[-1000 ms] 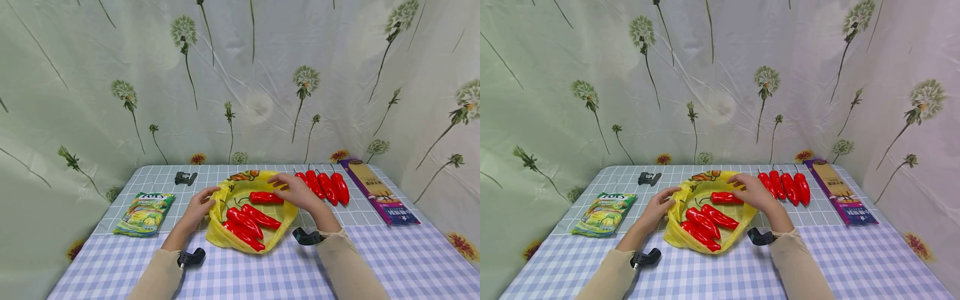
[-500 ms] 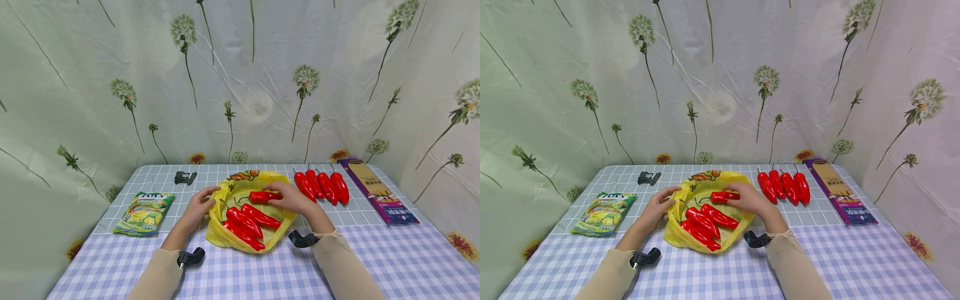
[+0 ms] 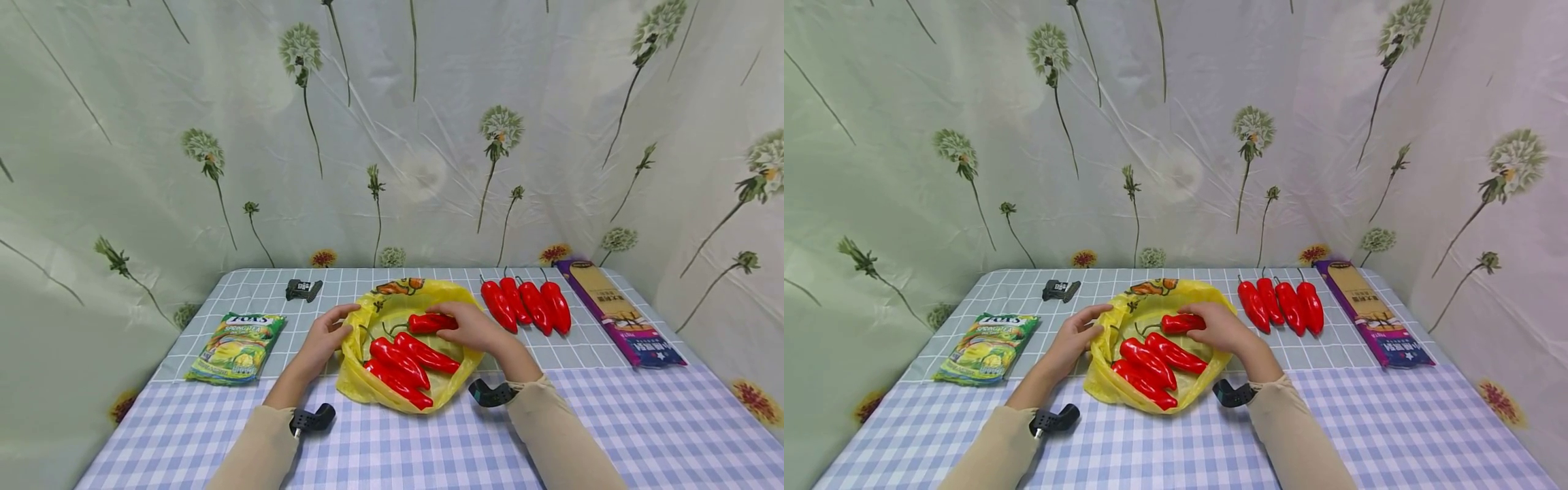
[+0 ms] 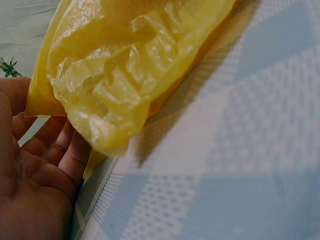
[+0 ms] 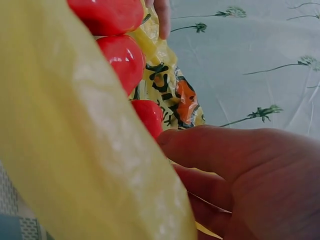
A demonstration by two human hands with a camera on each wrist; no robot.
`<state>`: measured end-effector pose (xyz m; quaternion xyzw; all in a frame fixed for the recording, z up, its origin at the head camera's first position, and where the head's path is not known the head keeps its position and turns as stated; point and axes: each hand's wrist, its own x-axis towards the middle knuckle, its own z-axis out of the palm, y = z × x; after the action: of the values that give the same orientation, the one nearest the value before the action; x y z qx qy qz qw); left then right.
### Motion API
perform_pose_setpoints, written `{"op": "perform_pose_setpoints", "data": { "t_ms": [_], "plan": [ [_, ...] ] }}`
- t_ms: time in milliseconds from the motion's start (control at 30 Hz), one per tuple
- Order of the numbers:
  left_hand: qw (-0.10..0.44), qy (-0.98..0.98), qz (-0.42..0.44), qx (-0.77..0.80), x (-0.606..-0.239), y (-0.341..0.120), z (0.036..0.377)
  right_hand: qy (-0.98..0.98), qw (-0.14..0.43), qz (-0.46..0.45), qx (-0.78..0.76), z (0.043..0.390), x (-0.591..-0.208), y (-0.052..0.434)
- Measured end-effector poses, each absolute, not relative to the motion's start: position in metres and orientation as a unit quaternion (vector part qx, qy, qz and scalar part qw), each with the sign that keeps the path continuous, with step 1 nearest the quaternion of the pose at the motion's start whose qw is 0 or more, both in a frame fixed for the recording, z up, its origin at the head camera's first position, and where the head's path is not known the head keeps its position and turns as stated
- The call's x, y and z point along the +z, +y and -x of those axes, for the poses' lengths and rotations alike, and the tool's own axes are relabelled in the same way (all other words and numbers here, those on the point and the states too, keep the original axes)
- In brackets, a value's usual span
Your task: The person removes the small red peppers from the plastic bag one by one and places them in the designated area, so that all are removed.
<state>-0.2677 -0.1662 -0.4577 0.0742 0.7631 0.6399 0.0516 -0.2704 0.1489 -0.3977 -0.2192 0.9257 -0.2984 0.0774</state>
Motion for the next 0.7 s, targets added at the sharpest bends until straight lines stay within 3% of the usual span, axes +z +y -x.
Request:
{"op": "perform_pose_setpoints", "data": {
  "t_ms": [700],
  "plan": [
    [0.053,0.767,-0.069,0.636,-0.4563,-0.1652,0.2674,0.935,0.093,0.182,-0.289,0.2718,-0.4042,0.1426]
  ]
}}
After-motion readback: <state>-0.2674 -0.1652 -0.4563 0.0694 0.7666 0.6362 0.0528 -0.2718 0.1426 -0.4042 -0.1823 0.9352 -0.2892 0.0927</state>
